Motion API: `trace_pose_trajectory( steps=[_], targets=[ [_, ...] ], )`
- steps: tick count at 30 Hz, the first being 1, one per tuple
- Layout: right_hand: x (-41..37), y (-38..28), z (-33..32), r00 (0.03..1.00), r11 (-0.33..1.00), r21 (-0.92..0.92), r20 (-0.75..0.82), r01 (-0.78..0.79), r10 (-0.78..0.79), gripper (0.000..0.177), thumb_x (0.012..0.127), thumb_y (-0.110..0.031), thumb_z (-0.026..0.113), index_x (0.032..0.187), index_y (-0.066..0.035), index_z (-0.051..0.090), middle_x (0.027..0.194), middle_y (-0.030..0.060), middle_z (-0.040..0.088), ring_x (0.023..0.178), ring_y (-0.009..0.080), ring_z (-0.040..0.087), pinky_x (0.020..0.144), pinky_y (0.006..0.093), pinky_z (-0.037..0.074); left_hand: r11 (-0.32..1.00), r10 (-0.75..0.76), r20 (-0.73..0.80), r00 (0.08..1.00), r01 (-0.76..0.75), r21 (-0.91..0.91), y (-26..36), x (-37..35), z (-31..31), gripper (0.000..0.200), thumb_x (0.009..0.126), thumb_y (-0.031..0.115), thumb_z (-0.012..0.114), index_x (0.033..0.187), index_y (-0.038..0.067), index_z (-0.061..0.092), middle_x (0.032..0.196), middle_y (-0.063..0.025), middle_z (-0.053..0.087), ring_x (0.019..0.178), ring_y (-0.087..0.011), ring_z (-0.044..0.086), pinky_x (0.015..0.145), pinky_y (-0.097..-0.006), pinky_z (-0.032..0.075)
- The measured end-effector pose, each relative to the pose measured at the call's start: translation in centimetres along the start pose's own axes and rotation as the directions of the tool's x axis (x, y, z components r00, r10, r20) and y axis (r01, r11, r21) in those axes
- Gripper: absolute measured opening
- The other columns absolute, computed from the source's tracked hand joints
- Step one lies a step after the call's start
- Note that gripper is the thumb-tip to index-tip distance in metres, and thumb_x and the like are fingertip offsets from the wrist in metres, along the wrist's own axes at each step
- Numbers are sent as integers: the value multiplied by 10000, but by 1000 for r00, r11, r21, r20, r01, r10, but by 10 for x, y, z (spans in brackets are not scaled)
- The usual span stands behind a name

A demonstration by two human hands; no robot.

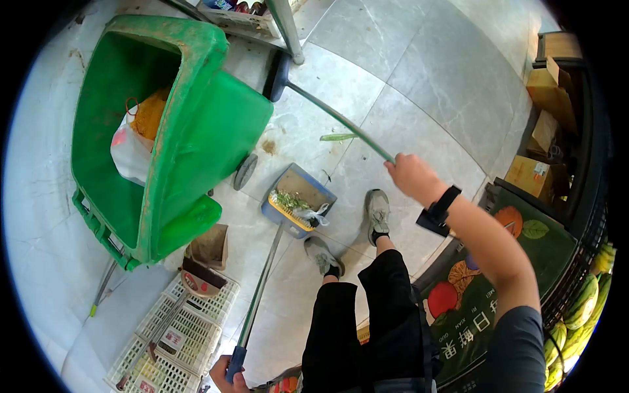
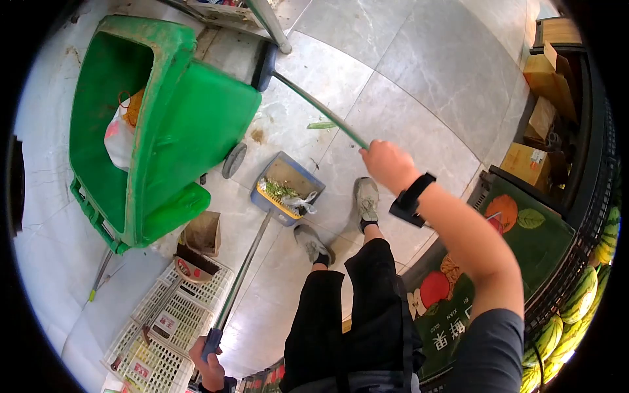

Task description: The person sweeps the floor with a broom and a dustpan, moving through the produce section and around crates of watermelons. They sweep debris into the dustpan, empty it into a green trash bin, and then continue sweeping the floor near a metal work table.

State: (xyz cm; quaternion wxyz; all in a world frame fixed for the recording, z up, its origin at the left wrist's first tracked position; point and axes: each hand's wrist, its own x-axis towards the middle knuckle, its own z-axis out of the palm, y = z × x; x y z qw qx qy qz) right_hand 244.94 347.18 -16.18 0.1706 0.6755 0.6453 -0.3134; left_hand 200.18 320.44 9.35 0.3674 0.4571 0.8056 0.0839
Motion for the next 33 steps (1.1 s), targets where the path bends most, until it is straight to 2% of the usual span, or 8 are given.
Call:
trace_pose_trajectory(
  steps=[5, 8, 10, 18, 19, 22, 30, 33],
  targets=[
    [5, 27, -71, 997, 986, -152, 42, 68, -62, 396, 952, -351, 524, 814, -5, 658, 739, 191, 663, 717, 371, 668, 630, 437, 548, 999, -3, 162, 987, 10, -46, -29, -12, -14, 715, 934, 610, 450, 1143, -74, 472, 849, -117, 530, 663, -159, 529, 593, -296, 426],
    [-4, 49, -87, 992, 971, -215, 95, 100, -81, 388, 940, -351, 536, 817, -6, 663, 756, 188, 670, 723, 363, 674, 646, 444, 549, 994, 71, -8, 997, -71, -83, -54, -25, -5, 677, 955, 555, 466, 1241, -55, 408, 936, -137, 525, 685, -169, 538, 613, -301, 445],
    [-21, 66, -89, 990, 965, -229, 96, 127, -108, 382, 936, -347, 539, 813, -8, 664, 760, 187, 672, 729, 361, 676, 649, 447, 548, 990, 91, 64, 994, -83, -116, -53, -22, -9, 632, 968, 509, 477, 1280, -34, 392, 962, -136, 523, 703, -175, 545, 632, -304, 460],
    [-121, 132, -100, 990, 983, -167, 127, 80, -59, 425, 932, -374, 538, 780, 10, 641, 730, 210, 653, 681, 386, 654, 612, 466, 533, 998, 34, 41, 999, -32, -59, -29, -11, -6, 685, 877, 618, 561, 952, -62, 565, 697, -55, 513, 574, -130, 516, 517, -267, 415],
    [-134, 133, -104, 991, 988, -151, 136, 41, -21, 439, 936, -389, 533, 787, 13, 632, 725, 216, 649, 689, 391, 650, 616, 478, 525, 1000, 9, -70, 998, -9, -3, -18, -8, 3, 770, 827, 749, 462, 726, -11, 531, 538, -52, 454, 505, -161, 473, 480, -315, 336],
    [-148, 126, -115, 996, 994, -103, 88, 21, -12, 427, 943, -386, 521, 797, -1, 633, 721, 204, 649, 718, 383, 652, 643, 490, 522, 997, 80, -184, 980, -79, 15, -39, -11, 9, 778, 820, 744, 476, 758, -27, 556, 536, -58, 459, 503, -175, 483, 480, -334, 342],
    [30, 67, -115, 938, 935, -146, -77, 324, -337, 310, 900, -337, 569, 864, -52, 687, 823, 142, 695, 779, 340, 677, 674, 442, 541, 996, 52, -132, 990, -43, 72, -27, -11, 3, 700, 832, 660, 493, 812, -31, 610, 540, -99, 516, 515, -222, 549, 514, -343, 399],
    [91, 57, -132, 988, 953, -266, 85, 147, -129, 253, 885, -219, 537, 981, -61, 710, 987, 145, 708, 918, 318, 686, 747, 435, 550, 994, 40, -147, 988, -24, 109, -46, -11, 1, 633, 840, 599, 501, 810, -24, 611, 553, -124, 530, 531, -267, 557, 536, -366, 411]
  ],
)
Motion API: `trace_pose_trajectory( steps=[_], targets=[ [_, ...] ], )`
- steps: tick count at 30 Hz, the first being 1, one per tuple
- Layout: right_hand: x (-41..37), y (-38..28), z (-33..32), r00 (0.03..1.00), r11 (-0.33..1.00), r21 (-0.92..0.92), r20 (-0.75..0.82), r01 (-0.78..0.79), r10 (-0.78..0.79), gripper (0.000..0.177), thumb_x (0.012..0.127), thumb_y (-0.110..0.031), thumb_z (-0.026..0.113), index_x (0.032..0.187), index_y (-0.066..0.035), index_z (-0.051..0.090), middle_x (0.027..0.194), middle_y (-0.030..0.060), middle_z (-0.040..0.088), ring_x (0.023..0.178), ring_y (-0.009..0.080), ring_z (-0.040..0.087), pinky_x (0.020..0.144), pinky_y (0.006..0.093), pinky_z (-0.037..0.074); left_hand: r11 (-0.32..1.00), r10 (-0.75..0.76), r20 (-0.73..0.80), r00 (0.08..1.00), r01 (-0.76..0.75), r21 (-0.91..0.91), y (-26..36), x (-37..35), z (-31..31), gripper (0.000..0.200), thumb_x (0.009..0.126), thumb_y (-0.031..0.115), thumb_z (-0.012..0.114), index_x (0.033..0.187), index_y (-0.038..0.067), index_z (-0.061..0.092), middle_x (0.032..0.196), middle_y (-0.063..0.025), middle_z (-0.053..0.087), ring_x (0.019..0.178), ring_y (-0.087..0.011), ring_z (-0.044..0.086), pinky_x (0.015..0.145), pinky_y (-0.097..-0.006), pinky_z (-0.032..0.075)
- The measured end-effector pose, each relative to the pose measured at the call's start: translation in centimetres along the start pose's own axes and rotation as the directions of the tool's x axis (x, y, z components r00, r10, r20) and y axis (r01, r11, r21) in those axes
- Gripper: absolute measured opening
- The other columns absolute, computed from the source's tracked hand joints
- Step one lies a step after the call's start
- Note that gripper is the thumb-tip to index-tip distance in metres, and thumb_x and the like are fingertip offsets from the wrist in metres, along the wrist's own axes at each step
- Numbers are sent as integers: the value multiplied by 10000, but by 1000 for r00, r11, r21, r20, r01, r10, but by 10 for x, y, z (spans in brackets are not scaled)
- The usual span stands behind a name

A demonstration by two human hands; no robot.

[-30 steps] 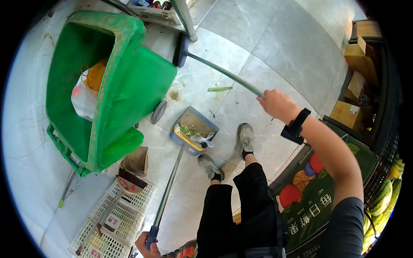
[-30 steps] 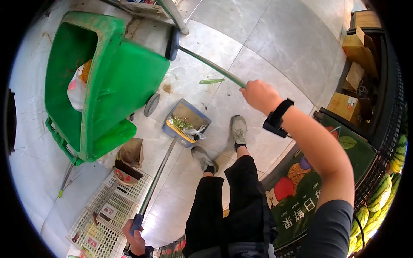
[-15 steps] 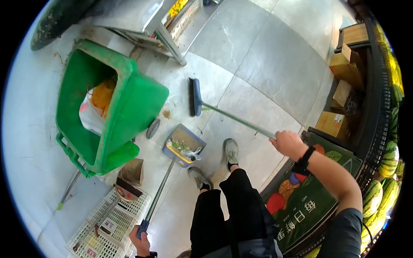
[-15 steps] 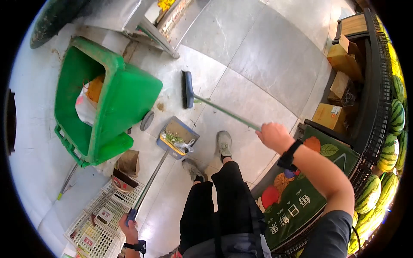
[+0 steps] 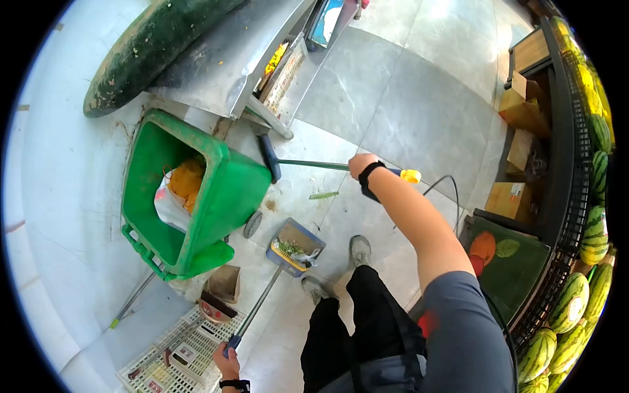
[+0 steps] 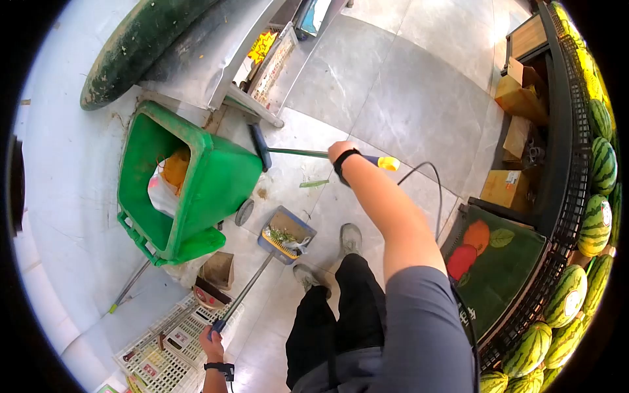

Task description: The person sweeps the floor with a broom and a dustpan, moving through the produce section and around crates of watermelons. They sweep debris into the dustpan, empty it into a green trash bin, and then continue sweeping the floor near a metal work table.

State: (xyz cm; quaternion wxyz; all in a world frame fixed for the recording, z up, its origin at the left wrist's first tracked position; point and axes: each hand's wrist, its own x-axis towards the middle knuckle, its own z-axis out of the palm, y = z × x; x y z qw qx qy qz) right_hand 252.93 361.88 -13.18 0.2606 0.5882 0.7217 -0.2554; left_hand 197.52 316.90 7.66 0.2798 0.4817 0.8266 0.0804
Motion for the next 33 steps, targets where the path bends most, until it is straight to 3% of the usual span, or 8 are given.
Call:
trace_pose_trajectory(
  steps=[4, 9, 13, 14, 18, 23, 28, 33],
  targets=[
    [-9, 58, 11, 990, 1000, 1, 138, -24, 23, 298, 861, -235, 509, 985, -59, 715, 1043, 165, 697, 973, 328, 671, 822, 440, 536, 1000, -21, -8, 1000, 21, -8, 4, 1, 0, 521, 815, 493, 543, 811, -24, 609, 570, -146, 526, 559, -304, 564, 554, -386, 416],
    [-119, 118, 58, 970, 996, 69, 242, -47, 29, 328, 855, -232, 483, 990, -37, 709, 1034, 185, 692, 981, 337, 664, 861, 443, 517, 997, -70, -21, 997, 71, 18, -2, -2, 3, 451, 792, 402, 583, 851, -43, 626, 664, -193, 587, 626, -333, 589, 601, -409, 441],
    [-217, 131, 79, 949, 985, 105, 297, -140, 103, 459, 903, -446, 532, 1012, -30, 694, 1041, 179, 687, 992, 349, 650, 864, 452, 517, 996, -19, -59, 998, 24, 83, -23, 0, 8, 415, 768, 357, 601, 875, -41, 649, 718, -213, 624, 660, -375, 604, 641, -428, 474],
    [-232, 132, 97, 955, 974, 156, 273, -162, 116, 510, 902, -484, 536, 1020, -10, 680, 1052, 195, 679, 992, 368, 644, 860, 465, 513, 993, -88, -19, 996, 89, 83, 19, -1, -3, 375, 760, 335, 615, 863, -21, 667, 724, -208, 639, 682, -383, 617, 656, -438, 486],
    [-290, 103, 104, 973, 912, 359, 186, -200, 139, 553, 902, -508, 526, 925, 24, 675, 956, 259, 667, 940, 424, 632, 843, 498, 498, 982, 102, -136, 985, -78, 174, 53, -1, -7, 340, 770, 325, 624, 829, -7, 670, 691, -211, 626, 673, -405, 612, 632, -455, 468],
    [-264, 29, 75, 976, 864, 455, 102, -218, 192, 526, 934, -474, 470, 957, 3, 691, 975, 234, 677, 952, 416, 633, 854, 498, 495, 995, -24, 38, 999, 20, 101, 29, 5, -5, 374, 792, 365, 630, 808, -6, 670, 692, -211, 625, 682, -409, 608, 627, -460, 460],
    [-178, -48, 114, 945, 743, 584, 224, -327, 240, 520, 935, -459, 468, 1066, 2, 670, 1081, 242, 654, 1050, 399, 609, 896, 489, 485, 997, -26, 52, 998, 23, 68, 13, 6, -3, 381, 784, 379, 651, 807, 0, 673, 673, -198, 615, 670, -407, 602, 632, -451, 457],
    [-243, -95, 150, 884, 655, 595, 280, -466, 374, 504, 933, -448, 475, 1080, -7, 670, 1106, 209, 660, 1061, 384, 615, 910, 484, 488, 996, 58, 66, 996, -62, 60, 45, 5, -14, 398, 772, 404, 696, 781, 9, 654, 651, -187, 603, 650, -394, 602, 607, -443, 456]
  ],
)
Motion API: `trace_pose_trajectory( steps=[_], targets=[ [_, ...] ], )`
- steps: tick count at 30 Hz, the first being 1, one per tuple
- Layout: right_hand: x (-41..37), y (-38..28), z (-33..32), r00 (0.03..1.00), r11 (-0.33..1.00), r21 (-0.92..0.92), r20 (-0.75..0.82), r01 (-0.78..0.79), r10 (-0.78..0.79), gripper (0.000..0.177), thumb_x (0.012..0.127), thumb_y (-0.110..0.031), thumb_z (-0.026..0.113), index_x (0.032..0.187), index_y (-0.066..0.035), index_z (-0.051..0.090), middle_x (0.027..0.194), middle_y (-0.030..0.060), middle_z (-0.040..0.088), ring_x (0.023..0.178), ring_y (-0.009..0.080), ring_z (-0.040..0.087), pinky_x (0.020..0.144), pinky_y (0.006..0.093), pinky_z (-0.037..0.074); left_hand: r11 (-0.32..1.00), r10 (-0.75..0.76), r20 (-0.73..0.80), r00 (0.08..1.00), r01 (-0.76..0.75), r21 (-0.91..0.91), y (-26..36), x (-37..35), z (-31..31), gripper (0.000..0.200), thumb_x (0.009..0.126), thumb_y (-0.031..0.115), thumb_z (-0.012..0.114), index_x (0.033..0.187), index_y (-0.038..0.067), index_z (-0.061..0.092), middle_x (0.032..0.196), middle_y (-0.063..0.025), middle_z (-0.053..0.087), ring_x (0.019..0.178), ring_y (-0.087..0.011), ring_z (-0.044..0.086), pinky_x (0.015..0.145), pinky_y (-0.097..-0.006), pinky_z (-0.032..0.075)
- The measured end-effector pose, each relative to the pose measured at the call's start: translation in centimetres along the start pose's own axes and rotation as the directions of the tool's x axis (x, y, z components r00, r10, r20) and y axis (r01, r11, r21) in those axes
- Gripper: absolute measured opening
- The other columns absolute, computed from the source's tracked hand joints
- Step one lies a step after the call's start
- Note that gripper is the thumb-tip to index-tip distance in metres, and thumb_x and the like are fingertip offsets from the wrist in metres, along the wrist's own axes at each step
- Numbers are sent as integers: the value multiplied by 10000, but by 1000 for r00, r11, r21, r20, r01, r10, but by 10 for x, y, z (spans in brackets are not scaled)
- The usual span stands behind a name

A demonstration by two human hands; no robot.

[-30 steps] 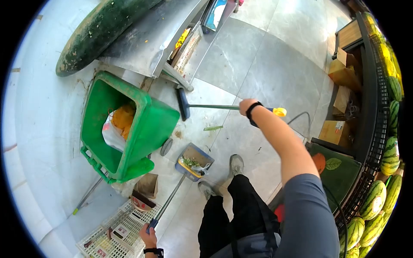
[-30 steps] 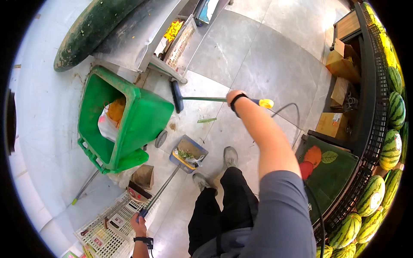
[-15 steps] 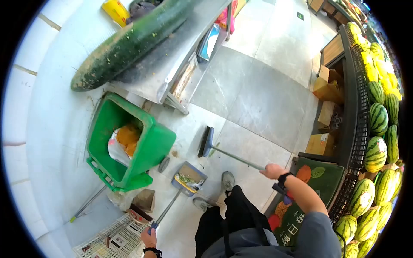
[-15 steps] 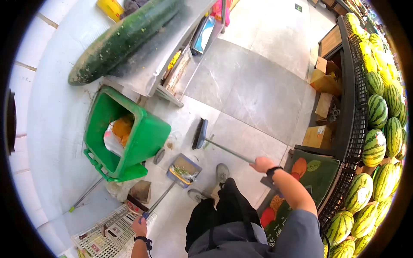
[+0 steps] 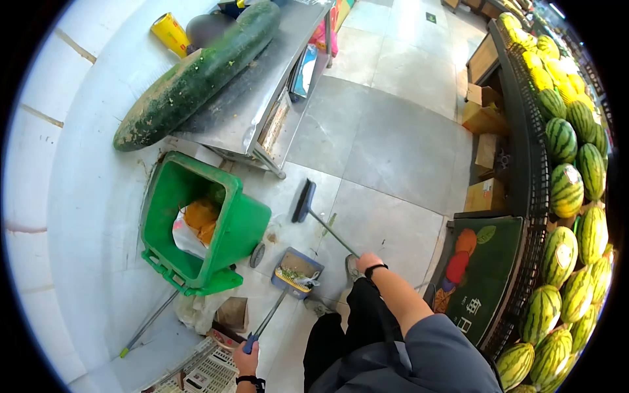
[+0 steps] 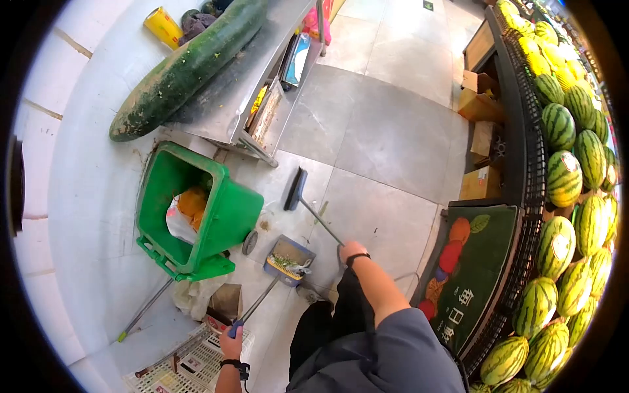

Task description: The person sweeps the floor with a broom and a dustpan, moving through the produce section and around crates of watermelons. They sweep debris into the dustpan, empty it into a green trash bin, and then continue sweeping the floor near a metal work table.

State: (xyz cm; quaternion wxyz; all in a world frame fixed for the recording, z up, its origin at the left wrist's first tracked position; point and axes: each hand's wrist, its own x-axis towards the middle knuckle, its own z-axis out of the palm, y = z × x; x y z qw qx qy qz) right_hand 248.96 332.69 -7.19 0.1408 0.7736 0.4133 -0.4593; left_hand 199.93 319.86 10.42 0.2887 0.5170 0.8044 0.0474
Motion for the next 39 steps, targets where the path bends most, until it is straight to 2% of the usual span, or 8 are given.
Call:
trace_pose_trajectory(
  steps=[4, 12, 15, 17, 26, 29, 31, 39],
  targets=[
    [-71, 48, 24, 996, 992, -83, 23, -90, 92, 442, 925, -411, 501, 1091, -39, 674, 1105, 192, 667, 1057, 365, 625, 898, 449, 505, 997, 49, 2, 999, -49, -59, -12, -2, 4, 439, 781, 440, 718, 743, 10, 637, 647, -201, 607, 641, -394, 613, 599, -433, 466],
    [-185, 124, 58, 959, 990, 79, -250, -119, 135, 595, 896, -497, 531, 727, 56, 672, 592, 168, 643, 603, 309, 671, 678, 424, 548, 992, 127, 31, 991, -126, -28, -3, 6, -23, 454, 809, 447, 694, 762, -5, 675, 662, -215, 629, 654, -415, 629, 611, -450, 482],
    [-223, 167, 40, 953, 935, 227, -69, -274, 296, 567, 902, -467, 543, 728, 61, 653, 597, 138, 641, 479, 240, 638, 502, 366, 539, 979, 204, -26, 979, -203, 25, -8, 10, -37, 445, 811, 444, 695, 767, 1, 668, 653, -210, 626, 644, -409, 628, 611, -453, 483],
    [-222, 208, 42, 921, 793, 487, 66, -366, 384, 464, 864, -411, 608, 765, 33, 699, 631, 91, 687, 527, 214, 666, 546, 330, 554, 975, 220, 14, 975, -220, 38, -6, 14, -49, 442, 808, 442, 699, 752, 5, 655, 651, -212, 621, 648, -409, 627, 611, -459, 481],
    [-157, 242, 42, 852, 851, -158, -263, -501, 453, 276, 887, -228, 553, 981, -29, 718, 982, 165, 711, 884, 283, 710, 736, 410, 575, 966, 224, 135, 965, -238, 100, 8, 58, -44, 462, 768, 473, 715, 688, 27, 622, 643, -210, 607, 635, -416, 600, 592, -465, 463],
    [-148, 208, 56, 820, 830, -58, -203, -555, 535, 263, 898, -189, 525, 1005, -67, 732, 1039, 159, 703, 974, 308, 687, 797, 409, 565, 959, 256, 99, 962, -265, 102, 17, 68, -44, 454, 753, 456, 727, 677, 22, 617, 627, -210, 596, 612, -408, 589, 578, -455, 461],
    [-150, 190, 57, 936, 885, -303, -95, -352, 340, 253, 899, -176, 522, 969, -71, 741, 1029, 158, 706, 971, 298, 690, 794, 405, 562, 956, 279, 62, 958, -283, 71, 19, 80, -41, 441, 750, 432, 732, 671, 14, 613, 616, -209, 587, 612, -408, 588, 574, -456, 460],
    [-154, 87, 63, 984, 958, -226, -50, -176, 169, 248, 874, -167, 531, 989, -60, 723, 1022, 182, 695, 952, 329, 680, 801, 427, 552, 934, 329, 54, 943, -334, 131, 18, 77, -47, 428, 748, 412, 736, 656, 15, 606, 597, -202, 572, 598, -405, 578, 571, -459, 447]
  ],
)
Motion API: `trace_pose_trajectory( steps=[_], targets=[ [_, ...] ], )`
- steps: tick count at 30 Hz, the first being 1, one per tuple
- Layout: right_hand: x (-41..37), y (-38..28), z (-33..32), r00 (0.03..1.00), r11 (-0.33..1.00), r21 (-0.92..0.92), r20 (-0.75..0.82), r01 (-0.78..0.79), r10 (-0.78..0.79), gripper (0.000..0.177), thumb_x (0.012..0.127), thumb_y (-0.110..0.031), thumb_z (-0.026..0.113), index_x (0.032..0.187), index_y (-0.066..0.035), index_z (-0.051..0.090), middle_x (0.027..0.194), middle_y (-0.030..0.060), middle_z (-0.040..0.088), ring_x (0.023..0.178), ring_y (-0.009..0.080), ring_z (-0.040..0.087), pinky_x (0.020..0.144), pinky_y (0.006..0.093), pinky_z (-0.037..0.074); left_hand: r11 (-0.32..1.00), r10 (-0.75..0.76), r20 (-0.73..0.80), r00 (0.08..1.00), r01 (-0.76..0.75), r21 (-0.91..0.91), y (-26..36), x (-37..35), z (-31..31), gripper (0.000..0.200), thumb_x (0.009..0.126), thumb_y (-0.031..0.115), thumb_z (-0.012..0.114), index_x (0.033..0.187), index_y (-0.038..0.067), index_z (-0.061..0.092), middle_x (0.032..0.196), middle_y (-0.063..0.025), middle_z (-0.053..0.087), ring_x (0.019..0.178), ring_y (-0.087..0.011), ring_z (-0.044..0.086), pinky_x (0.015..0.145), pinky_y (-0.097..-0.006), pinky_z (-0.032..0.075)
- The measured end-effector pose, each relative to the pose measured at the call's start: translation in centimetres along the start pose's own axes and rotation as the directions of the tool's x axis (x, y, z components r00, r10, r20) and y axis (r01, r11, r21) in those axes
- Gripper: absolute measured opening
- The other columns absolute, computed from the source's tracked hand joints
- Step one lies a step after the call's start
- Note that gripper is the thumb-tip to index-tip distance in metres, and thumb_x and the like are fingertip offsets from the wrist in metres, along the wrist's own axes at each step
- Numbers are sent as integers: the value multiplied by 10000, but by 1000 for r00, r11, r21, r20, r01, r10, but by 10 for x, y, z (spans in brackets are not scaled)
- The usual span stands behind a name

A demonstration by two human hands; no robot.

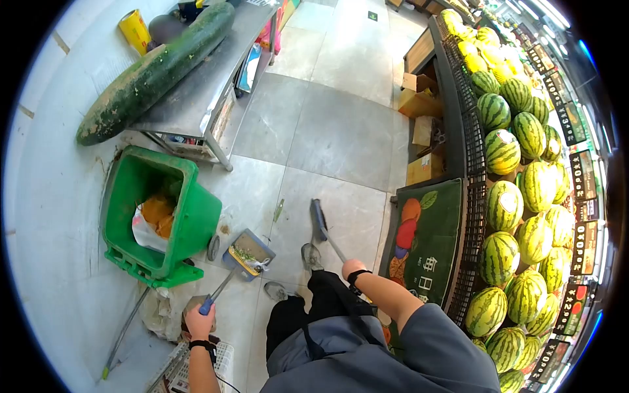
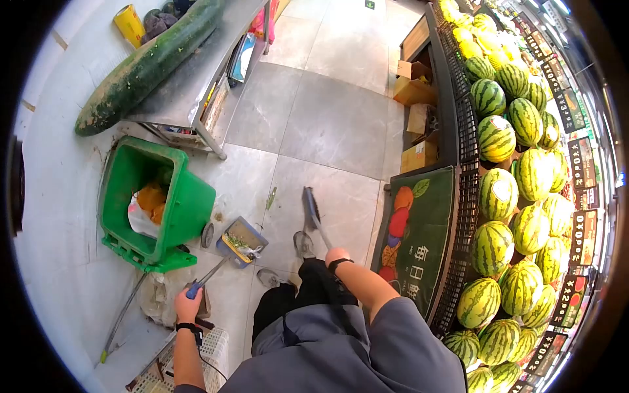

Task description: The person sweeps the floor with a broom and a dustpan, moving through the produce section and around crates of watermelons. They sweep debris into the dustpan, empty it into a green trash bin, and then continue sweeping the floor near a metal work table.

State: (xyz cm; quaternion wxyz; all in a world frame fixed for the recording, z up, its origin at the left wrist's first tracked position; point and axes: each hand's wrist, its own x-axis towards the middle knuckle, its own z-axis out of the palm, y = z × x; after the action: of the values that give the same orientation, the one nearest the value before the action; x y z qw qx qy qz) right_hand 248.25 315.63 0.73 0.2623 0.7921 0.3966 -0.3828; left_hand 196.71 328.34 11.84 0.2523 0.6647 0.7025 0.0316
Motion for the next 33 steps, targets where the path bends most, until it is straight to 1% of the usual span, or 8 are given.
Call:
trace_pose_trajectory(
  steps=[6, 8, 14, 21, 23, 24, 31, 33],
  targets=[
    [-32, -41, -28, 996, 991, 96, -12, 94, -93, 295, 890, -260, 565, 1004, -25, 701, 1044, 208, 680, 997, 362, 652, 849, 461, 523, 1000, 0, -21, 1000, -1, -29, 5, 7, -4, 414, 748, 426, 730, 668, 30, 635, 623, -186, 609, 603, -390, 598, 583, -450, 462],
    [-25, -30, -24, 991, 985, 122, 34, 123, -128, 381, 891, -362, 595, 1000, -9, 689, 1053, 220, 671, 1026, 385, 629, 881, 469, 505, 1000, 5, -1, 1000, -5, -28, -4, 6, -2, 412, 747, 435, 728, 674, 37, 645, 633, -182, 621, 608, -388, 603, 584, -449, 468],
    [-30, 0, -71, 987, 991, 31, -103, 131, -127, 423, 878, -385, 612, 1055, -3, 650, 1083, 231, 653, 1024, 400, 623, 874, 483, 503, 1000, -11, 28, 1000, 10, 22, 8, -1, -19, 425, 747, 462, 717, 691, 47, 650, 648, -192, 627, 639, -407, 614, 584, -475, 472],
    [37, -33, -134, 991, 996, -62, -117, 57, -64, 265, 857, -169, 549, 1014, -3, 684, 1038, 223, 680, 974, 349, 669, 814, 423, 548, 1000, -11, 19, 1000, 10, 24, -12, -2, -1, 450, 753, 497, 701, 665, 60, 634, 613, -188, 607, 617, -417, 604, 568, -483, 479],
    [84, -55, -133, 998, 990, -139, -47, 36, -43, 245, 866, -160, 556, 1019, -46, 710, 1034, 184, 694, 964, 321, 681, 806, 405, 556, 999, -15, 37, 999, 14, 41, -6, 2, -9, 451, 755, 497, 698, 656, 64, 628, 598, -183, 601, 606, -418, 600, 561, -482, 477],
    [99, -67, -128, 997, 996, -89, -76, 1, -8, 250, 855, -149, 548, 977, 8, 700, 955, 197, 703, 884, 292, 703, 714, 386, 573, 999, -23, 42, 999, 22, 25, -5, 2, -11, 448, 756, 496, 698, 654, 65, 626, 594, -182, 599, 604, -417, 600, 559, -481, 477],
    [107, -108, -41, 953, 891, -379, -67, 250, -296, 239, 874, -144, 527, 1001, -52, 708, 1029, 171, 697, 934, 331, 689, 776, 416, 566, 999, -33, 41, 999, 32, 32, -11, 6, -4, 443, 755, 490, 700, 628, 76, 607, 580, -182, 592, 597, -409, 603, 553, -477, 481],
    [56, -113, -41, 988, 981, -158, -87, 115, -129, 231, 880, -156, 526, 969, -45, 708, 1031, 181, 691, 948, 347, 682, 790, 425, 561, 998, -43, 41, 998, 42, 36, -7, 6, -6, 446, 755, 490, 700, 622, 76, 603, 578, -181, 591, 595, -406, 604, 554, -477, 482]
  ],
)
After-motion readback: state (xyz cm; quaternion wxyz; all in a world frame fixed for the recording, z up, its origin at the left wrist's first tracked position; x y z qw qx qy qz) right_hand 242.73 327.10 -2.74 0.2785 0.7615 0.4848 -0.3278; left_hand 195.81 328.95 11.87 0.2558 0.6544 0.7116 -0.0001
